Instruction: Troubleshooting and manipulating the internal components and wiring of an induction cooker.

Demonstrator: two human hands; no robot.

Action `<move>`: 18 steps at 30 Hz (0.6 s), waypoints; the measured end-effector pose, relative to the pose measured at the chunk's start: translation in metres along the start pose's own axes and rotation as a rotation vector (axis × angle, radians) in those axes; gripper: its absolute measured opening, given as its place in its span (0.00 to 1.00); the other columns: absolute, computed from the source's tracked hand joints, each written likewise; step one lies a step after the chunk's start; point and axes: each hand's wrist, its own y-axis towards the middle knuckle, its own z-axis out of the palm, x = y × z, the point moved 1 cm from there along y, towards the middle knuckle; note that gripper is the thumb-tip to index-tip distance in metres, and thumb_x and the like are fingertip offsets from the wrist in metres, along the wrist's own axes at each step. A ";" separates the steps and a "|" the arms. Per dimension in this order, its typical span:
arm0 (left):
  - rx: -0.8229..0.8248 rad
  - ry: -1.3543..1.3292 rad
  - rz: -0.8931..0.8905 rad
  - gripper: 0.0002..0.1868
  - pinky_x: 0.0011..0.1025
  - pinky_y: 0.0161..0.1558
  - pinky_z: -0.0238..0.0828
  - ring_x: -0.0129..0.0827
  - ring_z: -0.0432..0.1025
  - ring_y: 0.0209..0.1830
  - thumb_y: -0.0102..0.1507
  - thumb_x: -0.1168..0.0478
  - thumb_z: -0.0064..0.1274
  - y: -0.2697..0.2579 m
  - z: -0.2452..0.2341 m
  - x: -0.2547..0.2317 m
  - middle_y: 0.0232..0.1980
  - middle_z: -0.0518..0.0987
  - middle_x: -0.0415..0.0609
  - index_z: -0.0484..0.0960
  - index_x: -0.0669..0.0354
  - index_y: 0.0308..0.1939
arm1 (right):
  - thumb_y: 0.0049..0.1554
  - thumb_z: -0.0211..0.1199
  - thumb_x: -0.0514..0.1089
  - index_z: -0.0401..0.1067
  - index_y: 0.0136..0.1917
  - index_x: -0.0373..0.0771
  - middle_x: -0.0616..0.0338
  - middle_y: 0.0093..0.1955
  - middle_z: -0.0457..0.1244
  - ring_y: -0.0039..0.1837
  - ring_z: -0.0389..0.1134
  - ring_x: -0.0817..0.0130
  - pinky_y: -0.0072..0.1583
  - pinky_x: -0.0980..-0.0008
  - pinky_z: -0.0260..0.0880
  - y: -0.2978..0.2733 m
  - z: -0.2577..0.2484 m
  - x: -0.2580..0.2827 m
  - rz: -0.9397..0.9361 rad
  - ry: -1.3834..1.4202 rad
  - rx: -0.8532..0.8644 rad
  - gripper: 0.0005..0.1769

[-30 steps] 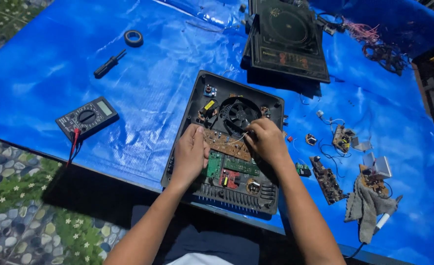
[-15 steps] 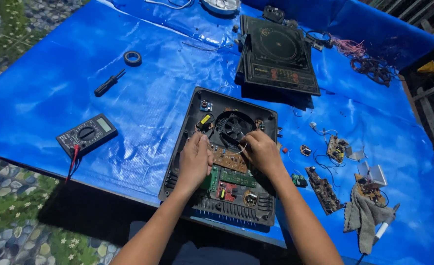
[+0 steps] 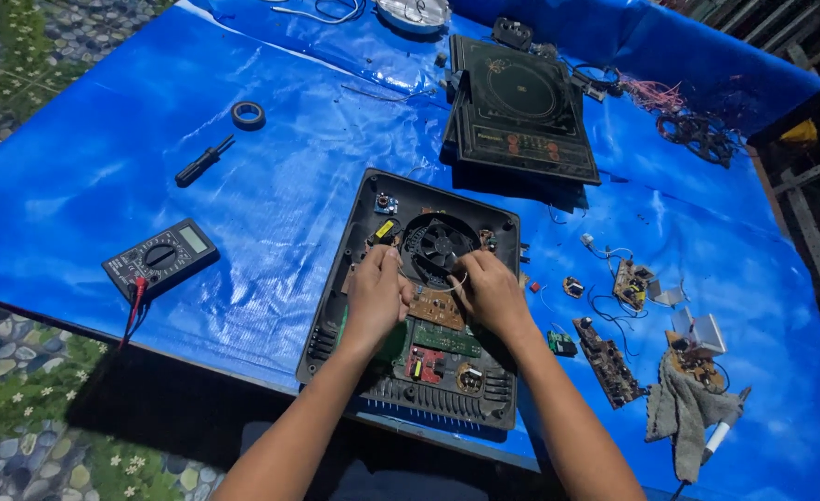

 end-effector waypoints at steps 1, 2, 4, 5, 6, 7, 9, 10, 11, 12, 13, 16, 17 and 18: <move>0.000 0.002 -0.004 0.15 0.27 0.11 0.57 0.35 0.64 0.06 0.74 0.60 0.32 0.000 -0.001 0.003 0.15 0.71 0.55 0.71 0.63 0.39 | 0.54 0.69 0.48 0.75 0.50 0.47 0.62 0.46 0.68 0.53 0.72 0.60 0.54 0.65 0.74 0.000 -0.003 0.003 0.002 0.003 0.003 0.11; -0.018 0.010 -0.003 0.15 0.27 0.11 0.57 0.35 0.64 0.05 0.74 0.60 0.33 0.001 -0.003 0.004 0.15 0.71 0.55 0.71 0.62 0.38 | 0.54 0.69 0.47 0.75 0.50 0.46 0.59 0.47 0.68 0.53 0.72 0.58 0.55 0.63 0.73 0.003 -0.006 0.004 0.010 0.019 0.019 0.11; -0.036 0.018 0.002 0.15 0.27 0.11 0.56 0.35 0.63 0.05 0.74 0.59 0.33 0.002 -0.005 0.005 0.15 0.71 0.56 0.71 0.61 0.38 | 0.55 0.68 0.46 0.75 0.51 0.44 0.56 0.48 0.68 0.54 0.72 0.56 0.56 0.61 0.73 0.005 -0.014 0.007 0.016 0.033 0.032 0.11; -0.043 0.017 -0.005 0.15 0.27 0.11 0.57 0.36 0.63 0.05 0.74 0.59 0.34 0.002 -0.005 0.005 0.15 0.71 0.56 0.72 0.61 0.37 | 0.54 0.69 0.47 0.76 0.51 0.45 0.56 0.50 0.68 0.56 0.72 0.55 0.58 0.60 0.72 0.005 -0.018 0.009 0.018 0.087 0.056 0.12; -0.054 0.015 -0.013 0.15 0.27 0.11 0.57 0.36 0.64 0.05 0.73 0.60 0.34 0.001 -0.007 0.006 0.15 0.72 0.57 0.72 0.61 0.37 | 0.54 0.70 0.47 0.76 0.52 0.46 0.56 0.51 0.68 0.58 0.71 0.54 0.60 0.58 0.72 0.005 -0.022 0.011 0.016 0.141 0.082 0.13; -0.057 0.013 -0.010 0.15 0.27 0.11 0.57 0.36 0.64 0.05 0.73 0.60 0.34 0.002 -0.007 0.006 0.15 0.72 0.57 0.72 0.61 0.37 | 0.54 0.70 0.47 0.76 0.52 0.46 0.56 0.51 0.68 0.58 0.71 0.54 0.60 0.58 0.72 0.008 -0.033 0.016 0.011 0.141 0.080 0.13; -0.062 -0.002 -0.007 0.14 0.27 0.11 0.56 0.36 0.63 0.05 0.73 0.60 0.34 0.001 -0.006 0.007 0.15 0.71 0.56 0.71 0.61 0.37 | 0.57 0.64 0.41 0.79 0.51 0.42 0.53 0.54 0.69 0.62 0.70 0.54 0.65 0.61 0.68 0.010 -0.054 0.027 0.039 0.172 0.164 0.08; -0.064 -0.003 -0.006 0.14 0.27 0.11 0.56 0.36 0.63 0.05 0.73 0.60 0.34 0.001 -0.007 0.007 0.15 0.71 0.56 0.71 0.61 0.37 | 0.57 0.64 0.41 0.79 0.51 0.42 0.53 0.54 0.69 0.62 0.70 0.54 0.65 0.61 0.68 0.011 -0.056 0.029 0.037 0.171 0.164 0.08; -0.067 -0.003 -0.010 0.14 0.27 0.11 0.57 0.36 0.63 0.05 0.73 0.60 0.34 0.001 -0.007 0.007 0.15 0.71 0.56 0.72 0.61 0.37 | 0.57 0.64 0.39 0.80 0.52 0.41 0.52 0.54 0.69 0.63 0.70 0.54 0.66 0.60 0.67 0.012 -0.059 0.030 0.051 0.177 0.192 0.10; -0.069 -0.002 -0.014 0.14 0.26 0.11 0.57 0.36 0.63 0.05 0.73 0.60 0.35 0.001 -0.006 0.008 0.15 0.71 0.56 0.72 0.61 0.37 | 0.57 0.63 0.36 0.80 0.54 0.40 0.50 0.55 0.69 0.64 0.69 0.53 0.67 0.58 0.67 0.012 -0.061 0.031 0.066 0.184 0.219 0.12; -0.069 -0.003 -0.014 0.14 0.26 0.11 0.57 0.36 0.63 0.05 0.73 0.60 0.35 0.001 -0.006 0.008 0.15 0.71 0.56 0.72 0.61 0.37 | 0.57 0.63 0.36 0.80 0.54 0.40 0.50 0.55 0.69 0.64 0.69 0.53 0.67 0.58 0.67 0.010 -0.053 0.026 0.066 0.183 0.219 0.12; -0.069 0.016 -0.016 0.14 0.27 0.10 0.56 0.36 0.63 0.05 0.72 0.60 0.35 0.001 -0.005 0.009 0.14 0.71 0.55 0.73 0.61 0.37 | 0.55 0.66 0.35 0.78 0.57 0.41 0.50 0.53 0.69 0.60 0.70 0.51 0.63 0.57 0.70 0.005 -0.036 0.016 0.027 0.208 0.131 0.15; -0.066 -0.007 -0.021 0.14 0.26 0.10 0.56 0.36 0.63 0.05 0.73 0.60 0.35 0.000 -0.005 0.009 0.14 0.71 0.55 0.72 0.62 0.37 | 0.56 0.66 0.36 0.78 0.59 0.41 0.52 0.53 0.70 0.59 0.71 0.52 0.63 0.58 0.70 0.004 -0.034 0.015 0.052 0.222 0.113 0.17; -0.066 -0.030 -0.026 0.14 0.26 0.10 0.55 0.35 0.62 0.05 0.73 0.60 0.35 -0.001 -0.004 0.010 0.14 0.70 0.55 0.72 0.63 0.38 | 0.56 0.65 0.37 0.77 0.62 0.42 0.53 0.52 0.70 0.58 0.72 0.53 0.63 0.59 0.71 0.005 -0.031 0.015 0.073 0.237 0.096 0.19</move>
